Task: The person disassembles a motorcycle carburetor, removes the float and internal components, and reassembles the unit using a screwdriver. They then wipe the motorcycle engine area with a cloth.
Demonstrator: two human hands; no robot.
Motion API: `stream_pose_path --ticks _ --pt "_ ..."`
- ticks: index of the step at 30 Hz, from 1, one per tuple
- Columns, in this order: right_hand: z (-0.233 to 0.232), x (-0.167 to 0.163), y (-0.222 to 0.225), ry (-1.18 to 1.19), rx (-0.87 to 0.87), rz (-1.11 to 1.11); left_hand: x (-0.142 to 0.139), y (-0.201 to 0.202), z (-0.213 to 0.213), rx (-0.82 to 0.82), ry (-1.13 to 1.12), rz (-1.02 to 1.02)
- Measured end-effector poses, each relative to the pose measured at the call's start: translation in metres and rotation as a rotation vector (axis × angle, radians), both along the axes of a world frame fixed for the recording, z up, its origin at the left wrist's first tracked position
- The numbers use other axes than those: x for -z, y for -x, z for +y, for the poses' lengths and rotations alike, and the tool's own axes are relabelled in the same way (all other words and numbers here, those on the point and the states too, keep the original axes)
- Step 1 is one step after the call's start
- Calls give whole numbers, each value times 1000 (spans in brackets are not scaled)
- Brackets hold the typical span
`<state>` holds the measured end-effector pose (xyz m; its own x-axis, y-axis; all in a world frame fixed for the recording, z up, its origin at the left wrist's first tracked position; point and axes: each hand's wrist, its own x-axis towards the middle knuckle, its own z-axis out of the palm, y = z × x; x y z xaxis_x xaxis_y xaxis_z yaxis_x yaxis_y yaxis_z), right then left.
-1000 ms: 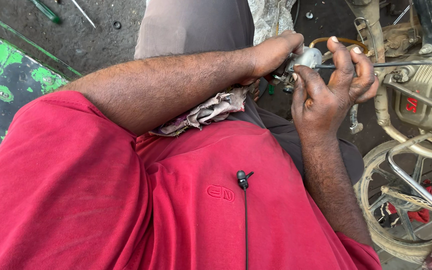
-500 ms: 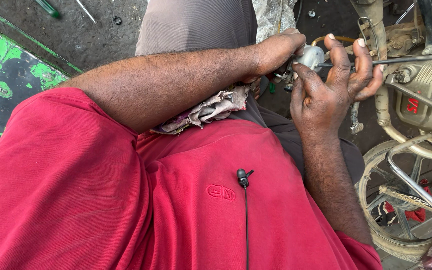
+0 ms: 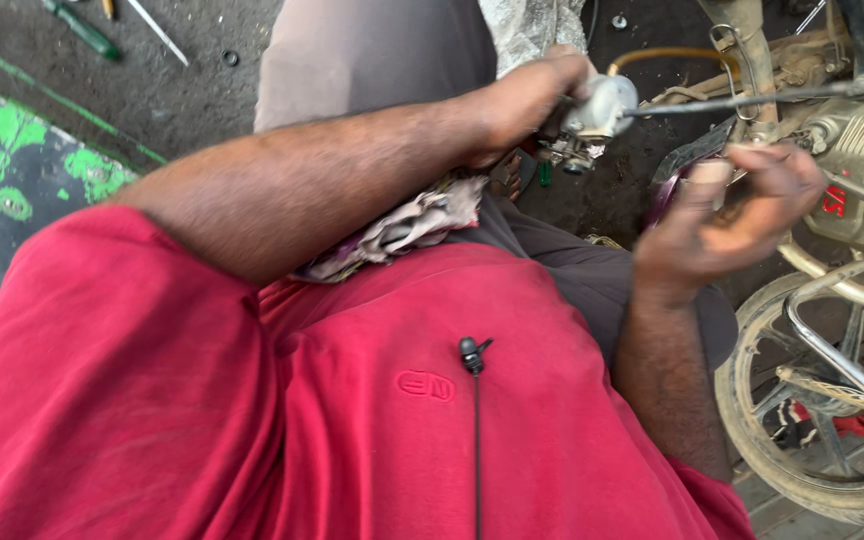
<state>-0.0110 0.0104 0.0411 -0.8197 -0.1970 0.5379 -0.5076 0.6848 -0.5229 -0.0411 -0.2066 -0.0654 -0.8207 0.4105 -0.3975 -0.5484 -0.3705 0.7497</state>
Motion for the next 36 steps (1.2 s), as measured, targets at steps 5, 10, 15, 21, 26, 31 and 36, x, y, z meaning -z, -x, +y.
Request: stream_pose_path --ticks 5,10,15,21,26,31,36 --pt "57 99 79 455 112 -722 -4 14 -6 -184 -174 5" --pt "55 206 125 -388 113 -1047 -16 28 -19 -312 -288 31" --pt "47 251 160 -691 218 -922 -36 51 -21 -321 -346 -24" --pt "66 274 190 -828 108 -832 -36 82 -8 -349 -306 -1" --pt "83 258 194 -637 28 -1135 -36 81 -3 -349 -345 13" --pt "95 188 183 209 27 -1628 -32 60 -2 -361 -328 15" --pt "116 65 126 663 -222 -1453 -22 42 -12 -289 -276 23"
